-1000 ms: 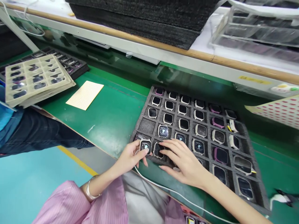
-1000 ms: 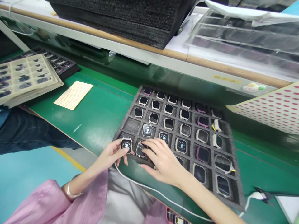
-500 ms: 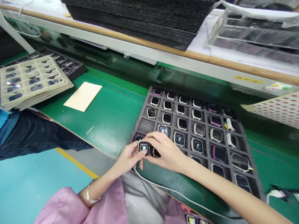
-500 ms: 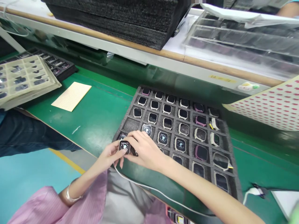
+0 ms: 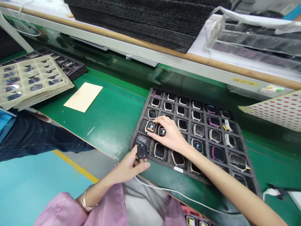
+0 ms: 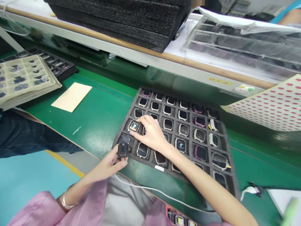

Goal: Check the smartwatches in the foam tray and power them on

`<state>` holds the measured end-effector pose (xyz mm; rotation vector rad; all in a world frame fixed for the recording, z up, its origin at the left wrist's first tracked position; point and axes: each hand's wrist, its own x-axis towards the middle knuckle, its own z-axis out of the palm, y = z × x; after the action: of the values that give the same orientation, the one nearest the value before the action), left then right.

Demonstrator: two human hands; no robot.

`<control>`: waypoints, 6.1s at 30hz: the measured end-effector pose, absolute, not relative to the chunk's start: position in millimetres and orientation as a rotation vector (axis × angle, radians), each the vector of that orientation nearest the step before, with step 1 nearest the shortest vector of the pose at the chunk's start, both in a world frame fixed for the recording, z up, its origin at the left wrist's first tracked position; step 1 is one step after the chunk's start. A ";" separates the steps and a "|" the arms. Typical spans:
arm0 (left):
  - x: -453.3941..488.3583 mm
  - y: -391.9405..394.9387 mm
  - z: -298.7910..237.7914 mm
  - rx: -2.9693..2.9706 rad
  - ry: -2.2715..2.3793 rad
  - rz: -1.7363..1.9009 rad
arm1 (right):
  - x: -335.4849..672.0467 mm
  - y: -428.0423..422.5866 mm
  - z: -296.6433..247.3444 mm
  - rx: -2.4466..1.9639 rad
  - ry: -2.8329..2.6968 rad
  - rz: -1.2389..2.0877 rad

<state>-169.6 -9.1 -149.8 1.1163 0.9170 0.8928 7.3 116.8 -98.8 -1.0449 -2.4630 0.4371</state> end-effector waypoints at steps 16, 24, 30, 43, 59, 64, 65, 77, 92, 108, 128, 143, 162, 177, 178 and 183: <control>-189.8 -28.1 -137.8 0.776 0.823 1.010 | -28.1 76.8 -103.9 -1.074 -2.781 0.171; -185.6 -12.9 -129.7 0.832 0.807 0.986 | -1.0 78.2 -81.7 -0.731 -2.497 0.636; -170.1 0.2 -134.8 0.867 0.869 1.024 | -5.0 63.7 -86.7 -0.649 -2.699 0.550; -168.8 7.1 -141.6 0.795 0.869 0.999 | 3.4 61.1 -126.3 -0.620 -2.471 0.625; -170.4 4.6 -148.0 0.853 0.851 1.025 | 3.9 62.5 -125.7 -0.619 -2.404 0.785; -168.8 7.0 -146.8 0.865 0.869 1.007 | 3.5 62.3 -127.0 -0.625 -2.412 0.761; -168.5 6.2 -146.5 0.879 0.882 0.999 | 3.4 62.4 -126.1 -0.625 -2.420 0.749; -181.1 -41.2 -152.5 0.931 0.970 0.861 | -2.5 76.4 -113.5 -0.909 -2.508 0.485; -156.1 -2.8 -133.5 0.871 0.829 0.950 | 39.3 65.2 -92.5 -1.009 -2.843 0.208; -126.9 12.0 -129.0 0.907 0.787 0.949 | 43.9 59.9 -87.1 -0.699 -2.629 0.490; -124.6 6.4 -135.0 0.928 0.833 0.950 | 51.6 54.1 -126.2 -0.647 -2.325 0.717; -125.9 3.0 -140.2 0.939 0.860 0.952 | 51.9 52.7 -126.6 -0.615 -2.332 0.711; -125.1 -0.8 -147.7 1.043 0.895 0.944 | 51.1 48.3 -124.5 -0.632 -2.362 0.630; -137.3 -33.6 -144.4 0.926 1.092 0.993 | 53.4 52.5 -110.0 -0.970 -2.480 0.531; -137.8 -33.8 -142.5 0.925 1.087 0.979 | 55.1 51.8 -106.0 -1.001 -2.573 0.452; -131.6 -27.5 -132.7 0.947 0.992 0.901 | 76.9 49.8 -72.7 -1.069 -2.851 0.288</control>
<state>-131.6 -27.5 -132.7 0.9467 0.9920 0.9010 76.9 49.8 -72.7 -1.0694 -2.8507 0.2877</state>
